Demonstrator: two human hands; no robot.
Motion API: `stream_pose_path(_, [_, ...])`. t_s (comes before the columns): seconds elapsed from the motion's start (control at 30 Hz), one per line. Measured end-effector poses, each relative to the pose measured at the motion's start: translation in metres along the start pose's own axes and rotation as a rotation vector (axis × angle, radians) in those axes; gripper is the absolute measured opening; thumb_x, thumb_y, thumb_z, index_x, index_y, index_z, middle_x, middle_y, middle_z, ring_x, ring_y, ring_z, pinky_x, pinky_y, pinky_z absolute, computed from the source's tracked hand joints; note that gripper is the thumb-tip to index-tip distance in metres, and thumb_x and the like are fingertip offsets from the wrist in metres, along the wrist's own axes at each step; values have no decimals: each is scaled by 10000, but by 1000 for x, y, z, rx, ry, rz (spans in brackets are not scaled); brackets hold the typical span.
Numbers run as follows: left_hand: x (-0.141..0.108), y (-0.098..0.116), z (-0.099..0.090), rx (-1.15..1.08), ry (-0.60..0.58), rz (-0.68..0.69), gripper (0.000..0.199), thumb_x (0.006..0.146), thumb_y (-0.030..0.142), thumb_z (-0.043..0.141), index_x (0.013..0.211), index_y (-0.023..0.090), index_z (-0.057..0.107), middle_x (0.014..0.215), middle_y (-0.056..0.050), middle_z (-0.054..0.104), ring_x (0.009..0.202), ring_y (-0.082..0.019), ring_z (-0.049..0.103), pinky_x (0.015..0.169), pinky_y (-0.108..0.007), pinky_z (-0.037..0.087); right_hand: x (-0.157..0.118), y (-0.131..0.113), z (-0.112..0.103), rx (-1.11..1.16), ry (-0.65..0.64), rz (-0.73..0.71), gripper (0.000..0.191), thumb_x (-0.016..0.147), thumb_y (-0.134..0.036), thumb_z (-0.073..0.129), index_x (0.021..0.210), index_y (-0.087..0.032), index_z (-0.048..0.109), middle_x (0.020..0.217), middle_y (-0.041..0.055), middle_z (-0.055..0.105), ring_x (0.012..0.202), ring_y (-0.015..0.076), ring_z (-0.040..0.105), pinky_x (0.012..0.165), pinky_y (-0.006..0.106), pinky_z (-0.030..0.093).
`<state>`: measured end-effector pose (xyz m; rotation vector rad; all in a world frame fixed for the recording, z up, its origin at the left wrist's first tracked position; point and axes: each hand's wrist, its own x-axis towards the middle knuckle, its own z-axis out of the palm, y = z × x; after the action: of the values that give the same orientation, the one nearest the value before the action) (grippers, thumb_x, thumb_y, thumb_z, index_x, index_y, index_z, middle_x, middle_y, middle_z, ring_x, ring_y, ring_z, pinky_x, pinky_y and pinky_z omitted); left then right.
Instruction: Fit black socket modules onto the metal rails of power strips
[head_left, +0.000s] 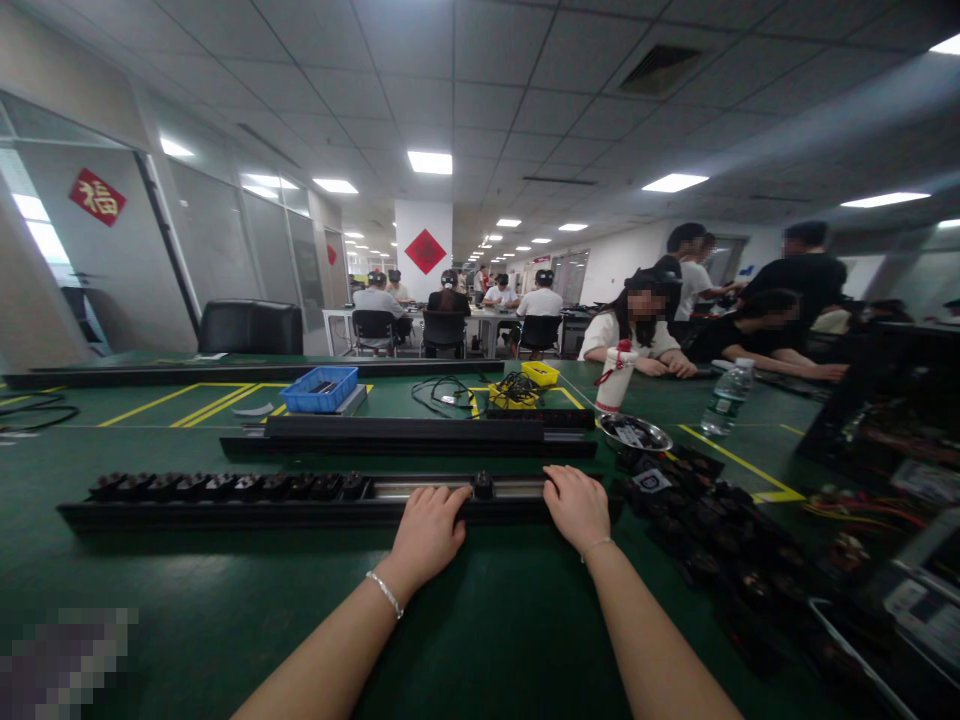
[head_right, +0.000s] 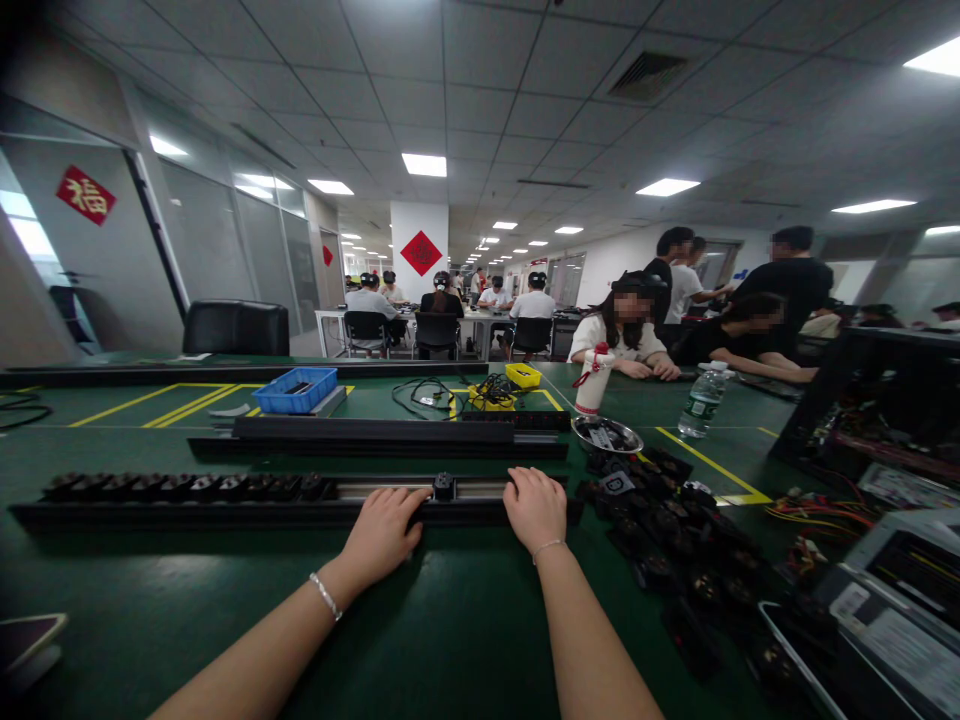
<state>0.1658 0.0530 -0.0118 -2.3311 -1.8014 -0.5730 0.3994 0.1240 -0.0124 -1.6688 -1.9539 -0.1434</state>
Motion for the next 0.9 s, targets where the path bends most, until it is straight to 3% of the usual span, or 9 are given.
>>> stream_pose_path(0.23, [2, 0, 0, 18, -16, -6, 452, 791, 248, 447, 1239, 313, 435, 1024, -24, 576, 996, -193, 486, 930, -360, 296, -1, -3, 5, 49, 53, 10, 333, 811, -241, 371, 1013, -226, 636, 1123, 29, 623, 1104, 188, 494, 984, 402, 246])
stream_pose_path(0.43, [3, 0, 0, 29, -21, -11, 472, 782, 243, 446, 1245, 331, 433, 993, -22, 575, 965, -198, 486, 914, -364, 299, -4, -24, 3, 125, -7, -157, 337, 817, -238, 370, 1026, -220, 634, 1094, 33, 634, 1064, 161, 521, 942, 327, 321])
stream_pose_path(0.6, [2, 1, 1, 58, -16, -7, 488, 778, 250, 454, 1256, 344, 420, 988, -21, 576, 949, -201, 488, 908, -366, 300, -14, -51, 3, 150, -72, -286, 378, 812, -298, 417, 1156, -233, 562, 1174, 34, 591, 1130, 185, 464, 975, 349, 289])
stream_pose_path(0.73, [1, 1, 1, 60, -21, -8, 485, 779, 254, 452, 1255, 341, 422, 1008, -25, 571, 959, -199, 486, 922, -364, 286, -17, -67, 3, 143, -100, -233, 414, 829, -349, 410, 1228, -275, 493, 1208, 28, 567, 1165, 200, 428, 978, 385, 269])
stream_pose_path(0.9, [1, 3, 0, 74, -27, -11, 500, 772, 241, 456, 1259, 344, 414, 999, -30, 567, 951, -201, 488, 919, -374, 282, -13, -79, 4, 219, -105, -65, 339, 828, -425, 421, 1119, -320, 560, 1159, -3, 595, 1145, 199, 444, 998, 436, 206])
